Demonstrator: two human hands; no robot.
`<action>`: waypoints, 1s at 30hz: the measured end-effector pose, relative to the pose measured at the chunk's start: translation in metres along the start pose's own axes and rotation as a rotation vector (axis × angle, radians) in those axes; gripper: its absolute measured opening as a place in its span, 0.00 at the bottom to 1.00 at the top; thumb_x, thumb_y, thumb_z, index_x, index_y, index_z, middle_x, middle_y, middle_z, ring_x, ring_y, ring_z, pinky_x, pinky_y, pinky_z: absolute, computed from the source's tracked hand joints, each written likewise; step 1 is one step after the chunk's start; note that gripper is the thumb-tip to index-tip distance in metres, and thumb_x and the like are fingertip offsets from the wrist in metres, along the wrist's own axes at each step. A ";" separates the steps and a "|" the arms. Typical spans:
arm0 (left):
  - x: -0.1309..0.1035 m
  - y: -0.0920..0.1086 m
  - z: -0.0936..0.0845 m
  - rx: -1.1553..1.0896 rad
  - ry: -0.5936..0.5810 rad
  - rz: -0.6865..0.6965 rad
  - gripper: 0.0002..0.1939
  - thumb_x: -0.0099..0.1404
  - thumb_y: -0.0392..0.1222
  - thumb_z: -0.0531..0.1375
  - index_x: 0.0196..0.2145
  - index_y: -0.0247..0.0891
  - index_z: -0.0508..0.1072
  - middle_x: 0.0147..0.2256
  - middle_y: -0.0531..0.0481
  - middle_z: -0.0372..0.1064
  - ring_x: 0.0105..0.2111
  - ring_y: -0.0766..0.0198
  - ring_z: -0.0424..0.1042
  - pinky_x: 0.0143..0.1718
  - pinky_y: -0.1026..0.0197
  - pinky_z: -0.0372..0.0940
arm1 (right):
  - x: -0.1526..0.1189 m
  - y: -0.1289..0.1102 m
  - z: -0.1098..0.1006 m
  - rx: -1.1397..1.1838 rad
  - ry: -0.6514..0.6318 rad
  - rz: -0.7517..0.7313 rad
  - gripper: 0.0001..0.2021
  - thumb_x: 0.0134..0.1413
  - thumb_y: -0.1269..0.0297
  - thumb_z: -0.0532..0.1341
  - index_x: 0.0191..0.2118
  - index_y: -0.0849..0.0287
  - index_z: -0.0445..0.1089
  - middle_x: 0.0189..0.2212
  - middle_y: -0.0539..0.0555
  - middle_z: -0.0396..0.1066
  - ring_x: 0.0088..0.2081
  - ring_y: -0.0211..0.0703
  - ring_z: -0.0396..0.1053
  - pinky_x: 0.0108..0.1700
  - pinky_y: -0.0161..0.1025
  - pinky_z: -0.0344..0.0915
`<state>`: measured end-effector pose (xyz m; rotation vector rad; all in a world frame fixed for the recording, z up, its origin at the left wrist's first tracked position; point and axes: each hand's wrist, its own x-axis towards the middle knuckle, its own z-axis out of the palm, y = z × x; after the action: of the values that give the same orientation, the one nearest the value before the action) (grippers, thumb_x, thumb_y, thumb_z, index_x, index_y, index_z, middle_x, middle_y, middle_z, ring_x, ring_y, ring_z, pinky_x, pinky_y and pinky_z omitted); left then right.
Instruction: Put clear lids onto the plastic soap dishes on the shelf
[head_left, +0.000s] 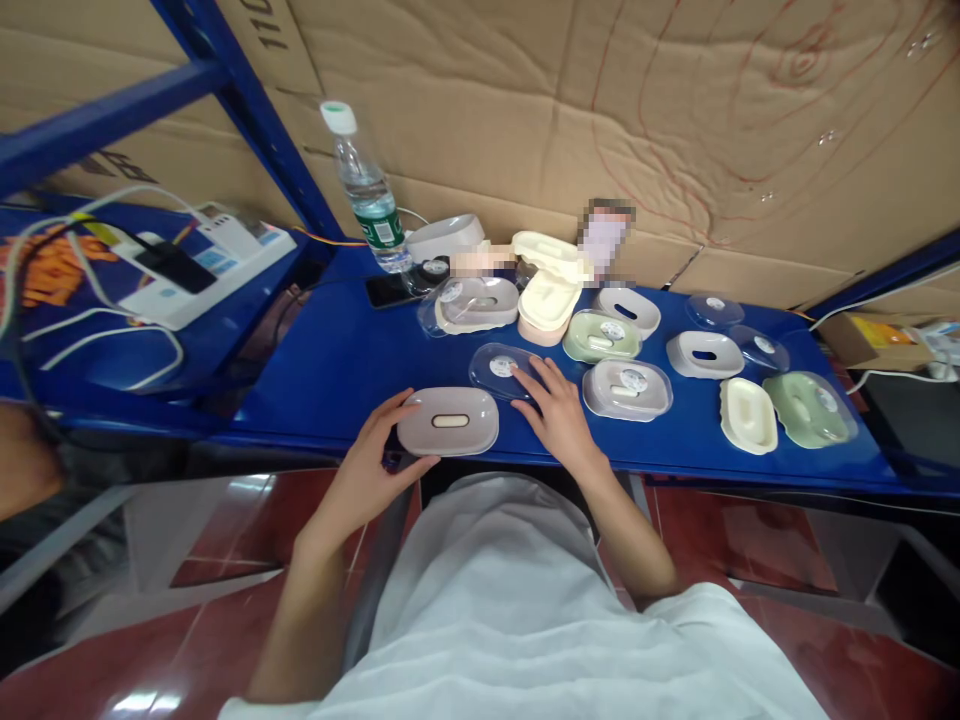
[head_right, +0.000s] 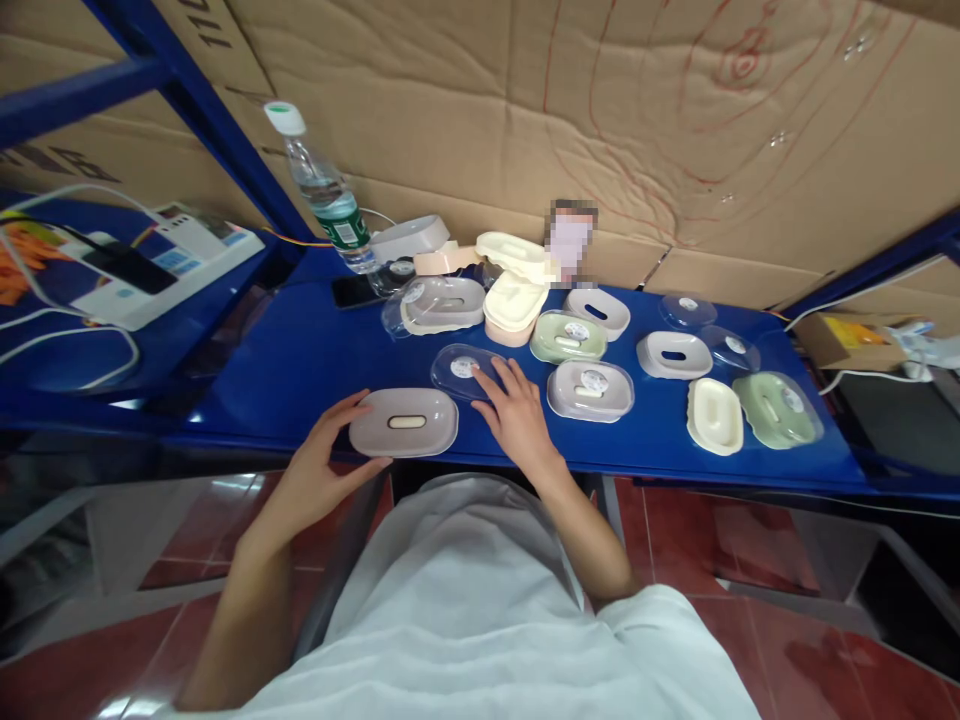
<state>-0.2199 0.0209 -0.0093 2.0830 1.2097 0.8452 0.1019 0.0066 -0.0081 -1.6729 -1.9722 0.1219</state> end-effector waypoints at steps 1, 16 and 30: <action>0.001 0.002 0.002 -0.009 0.011 -0.010 0.35 0.70 0.57 0.69 0.68 0.50 0.65 0.72 0.42 0.60 0.72 0.45 0.62 0.72 0.39 0.60 | 0.000 0.001 -0.001 0.053 0.040 0.015 0.24 0.78 0.56 0.57 0.73 0.50 0.67 0.73 0.62 0.62 0.75 0.62 0.57 0.71 0.62 0.64; 0.050 0.016 0.040 0.028 -0.011 0.039 0.46 0.68 0.62 0.69 0.75 0.51 0.57 0.71 0.40 0.61 0.71 0.44 0.63 0.72 0.38 0.59 | -0.013 -0.009 -0.013 0.156 0.036 -0.311 0.21 0.78 0.61 0.59 0.70 0.54 0.70 0.71 0.62 0.66 0.75 0.56 0.58 0.73 0.60 0.64; 0.049 0.013 0.027 -0.060 0.021 0.131 0.36 0.67 0.67 0.68 0.67 0.51 0.72 0.70 0.45 0.66 0.69 0.48 0.67 0.73 0.43 0.62 | -0.013 -0.009 -0.015 0.020 -0.058 -0.337 0.23 0.77 0.57 0.61 0.71 0.49 0.69 0.74 0.58 0.62 0.78 0.59 0.50 0.76 0.65 0.56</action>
<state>-0.1733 0.0539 -0.0054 2.1281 1.0546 0.9537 0.1014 -0.0118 0.0036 -1.3143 -2.2574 0.0648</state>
